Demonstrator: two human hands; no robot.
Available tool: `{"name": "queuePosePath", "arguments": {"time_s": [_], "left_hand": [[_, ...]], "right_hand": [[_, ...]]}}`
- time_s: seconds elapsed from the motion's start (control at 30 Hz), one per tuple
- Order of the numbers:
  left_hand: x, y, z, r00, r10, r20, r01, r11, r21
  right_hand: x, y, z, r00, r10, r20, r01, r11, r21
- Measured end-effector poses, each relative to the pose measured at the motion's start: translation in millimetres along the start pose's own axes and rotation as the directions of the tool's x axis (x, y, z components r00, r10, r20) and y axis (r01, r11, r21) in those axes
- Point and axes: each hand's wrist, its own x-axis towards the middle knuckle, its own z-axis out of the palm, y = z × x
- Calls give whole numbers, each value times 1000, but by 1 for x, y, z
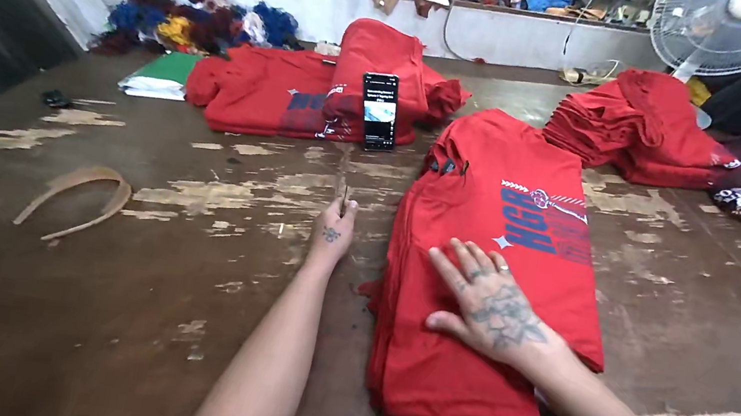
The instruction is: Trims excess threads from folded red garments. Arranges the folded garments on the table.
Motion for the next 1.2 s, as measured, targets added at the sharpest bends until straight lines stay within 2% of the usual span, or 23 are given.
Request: {"name": "queuePosePath", "arguments": {"time_s": [0.1, 0.2, 0.27, 0.4, 0.47, 0.53, 0.6, 0.67, 0.7, 0.73, 0.77, 0.8, 0.83, 0.87, 0.9, 0.93, 0.97, 1.0, 1.07, 1.1, 1.13, 1.2], "left_hand": [[-11, 11, 5, 993, 40, 113, -17, 979, -201], [-30, 24, 19, 958, 173, 228, -77, 923, -377], [-46, 36, 23, 924, 256, 284, -150, 926, -346], [-66, 44, 31, 930, 203, 306, -119, 955, -272], [-76, 53, 43, 948, 181, 263, -87, 939, -332], [-108, 84, 61, 984, 103, 145, -41, 924, -379], [-153, 113, 92, 996, 69, 47, -43, 907, -419], [-208, 134, 123, 981, 110, 161, -21, 881, -472], [-236, 143, 135, 948, 144, 284, 17, 868, -496], [-261, 152, 141, 877, 180, 445, 73, 866, -494], [-278, 159, 146, 761, 233, 605, 118, 867, -483], [-286, 165, 148, 568, 292, 769, 161, 877, -452], [-287, 173, 149, 367, 349, 862, 109, 904, -413], [-280, 183, 149, 238, 419, 876, -66, 907, -415], [-268, 196, 145, 216, 503, 837, -301, 850, -433], [-251, 211, 141, 264, 577, 773, -482, 773, -413], [-230, 225, 140, 335, 628, 702, -588, 722, -366], [-206, 235, 144, 407, 648, 643, -630, 709, -315], [-148, 246, 166, 505, 661, 555, -673, 704, -225], [-118, 251, 175, 556, 661, 504, -679, 711, -182], [-89, 257, 182, 614, 638, 465, -672, 732, -116], [-38, 262, 189, 716, 533, 451, -639, 761, 116]], "right_hand": [[6, -7, 28, 999, -17, 38, 18, 1000, -23], [-13, 3, 27, 987, -105, -121, 117, 989, 95], [-41, 1, 8, 972, -131, -197, 173, 962, 212], [-114, 13, -26, 960, -82, -267, 153, 954, 257], [-145, 43, -32, 937, 15, -349, 63, 975, 211], [-169, 88, -35, 931, 156, -329, -98, 977, 187], [-178, 142, -35, 935, 312, -168, -273, 937, 220], [-178, 197, -37, 889, 455, 50, -453, 856, 248], [-180, 222, -41, 848, 519, 111, -530, 818, 225], [-184, 246, -51, 796, 586, 151, -605, 773, 192], [-188, 268, -62, 736, 657, 162, -676, 721, 148], [-193, 287, -74, 679, 720, 143, -734, 673, 93], [-198, 305, -81, 639, 764, 91, -769, 636, 58], [-205, 314, -86, 621, 784, 29, -784, 619, 52], [-211, 314, -88, 627, 779, -25, -776, 626, 73], [-218, 305, -84, 651, 757, -59, -750, 653, 101], [-225, 290, -73, 686, 724, -73, -713, 689, 128], [-232, 271, -56, 734, 673, -87, -659, 738, 148], [-251, 230, -31, 799, 563, -213, -536, 826, 175], [-262, 213, -23, 809, 519, -278, -485, 855, 185], [-272, 195, -14, 799, 495, -341, -458, 869, 186], [-284, 163, 13, 749, 431, -503, -468, 882, 57]]}}
